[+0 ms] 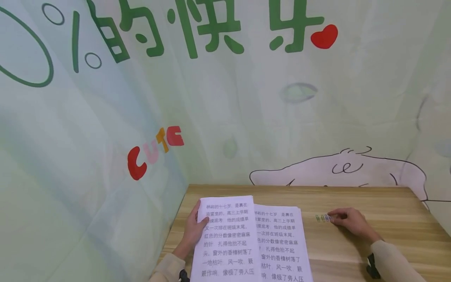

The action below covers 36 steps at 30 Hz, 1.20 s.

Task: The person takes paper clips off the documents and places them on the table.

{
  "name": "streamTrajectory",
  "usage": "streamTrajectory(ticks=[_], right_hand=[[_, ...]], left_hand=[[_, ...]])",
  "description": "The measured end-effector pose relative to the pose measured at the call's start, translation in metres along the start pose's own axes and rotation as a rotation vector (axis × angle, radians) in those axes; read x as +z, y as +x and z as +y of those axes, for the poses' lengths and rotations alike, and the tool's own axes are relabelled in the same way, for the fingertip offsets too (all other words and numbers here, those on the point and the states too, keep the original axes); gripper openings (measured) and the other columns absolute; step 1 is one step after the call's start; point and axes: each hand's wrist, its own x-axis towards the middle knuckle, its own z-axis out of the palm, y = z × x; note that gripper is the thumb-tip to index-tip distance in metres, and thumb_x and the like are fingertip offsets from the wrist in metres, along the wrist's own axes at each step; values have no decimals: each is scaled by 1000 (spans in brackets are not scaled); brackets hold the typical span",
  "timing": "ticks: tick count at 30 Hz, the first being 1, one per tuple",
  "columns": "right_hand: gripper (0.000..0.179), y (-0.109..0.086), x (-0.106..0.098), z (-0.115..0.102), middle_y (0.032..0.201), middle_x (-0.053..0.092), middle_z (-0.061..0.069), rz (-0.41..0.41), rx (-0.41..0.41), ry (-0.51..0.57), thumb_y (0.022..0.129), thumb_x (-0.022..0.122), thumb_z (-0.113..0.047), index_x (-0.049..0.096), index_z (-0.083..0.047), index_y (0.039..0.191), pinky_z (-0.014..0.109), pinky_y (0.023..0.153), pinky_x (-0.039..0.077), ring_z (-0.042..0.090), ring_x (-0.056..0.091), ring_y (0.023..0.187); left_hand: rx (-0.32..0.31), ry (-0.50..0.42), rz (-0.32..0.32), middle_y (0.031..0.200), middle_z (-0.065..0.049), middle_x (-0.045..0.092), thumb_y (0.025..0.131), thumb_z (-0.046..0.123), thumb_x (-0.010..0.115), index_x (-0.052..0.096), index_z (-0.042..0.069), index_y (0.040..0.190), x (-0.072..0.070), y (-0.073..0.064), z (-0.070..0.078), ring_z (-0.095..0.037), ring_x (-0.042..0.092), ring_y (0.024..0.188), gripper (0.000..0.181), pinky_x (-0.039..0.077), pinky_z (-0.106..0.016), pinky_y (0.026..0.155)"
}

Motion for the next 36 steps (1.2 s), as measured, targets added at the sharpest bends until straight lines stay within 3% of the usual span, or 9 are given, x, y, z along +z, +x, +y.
streamTrajectory(ticks=[4, 7, 11, 16, 25, 31, 36], right_hand=[[28, -1, 0, -1, 95, 70, 0, 6, -6, 0, 94, 78, -20, 78, -7, 120, 27, 73, 45, 17, 57, 86], [28, 0, 1, -1, 95, 69, 1, 5, 2, 4, 94, 78, -19, 78, -7, 120, 26, 72, 45, 17, 56, 86], [29, 1, 3, 1, 95, 69, 1, 2, 11, 11, 94, 78, -19, 78, -8, 120, 26, 72, 45, 17, 56, 86], [27, 2, 4, 1, 93, 68, 0, 20, 7, -2, 94, 78, -18, 79, -8, 118, 25, 70, 43, 17, 55, 85], [27, 0, 3, -1, 91, 67, 1, 21, 18, 26, 95, 78, -17, 78, -6, 119, 24, 67, 43, 18, 54, 84], [26, -2, 3, 1, 92, 66, 0, 23, 19, 18, 96, 77, -18, 79, -7, 120, 25, 69, 41, 18, 53, 85], [27, -3, 3, 1, 91, 65, 0, 24, 20, 22, 96, 77, -17, 78, -6, 120, 25, 68, 41, 18, 53, 85]], left_hand=[[-21, 39, -26, 171, -16, 35, 105, -1, 56, 16, 15, 171, -9, 3, -8, -38, 47, 148, 79, 34, -55, 126], [-14, 91, -48, 174, -13, 29, 107, 1, 55, 15, 19, 172, -17, 9, -13, -37, 42, 152, 79, 31, -55, 128], [33, 149, -68, 178, -13, 17, 107, -1, 53, 15, 18, 172, -29, 18, -14, -40, 22, 161, 77, 18, -59, 131], [2, 194, -79, 178, -12, 14, 108, 0, 51, 10, 19, 172, -37, 25, -21, -41, 21, 161, 79, 18, -60, 131], [-35, 305, -57, 179, -13, 9, 106, -2, 50, -2, 23, 172, -40, 31, -39, -43, 21, 161, 88, 18, -59, 131], [-29, 363, -42, 178, -12, 13, 105, -3, 53, -3, 28, 172, -38, 35, -46, -41, 27, 159, 92, 21, -57, 131], [-11, 429, -50, 177, -14, 16, 103, -6, 55, 0, 24, 172, -35, 39, -48, -41, 25, 159, 93, 19, -55, 131]])
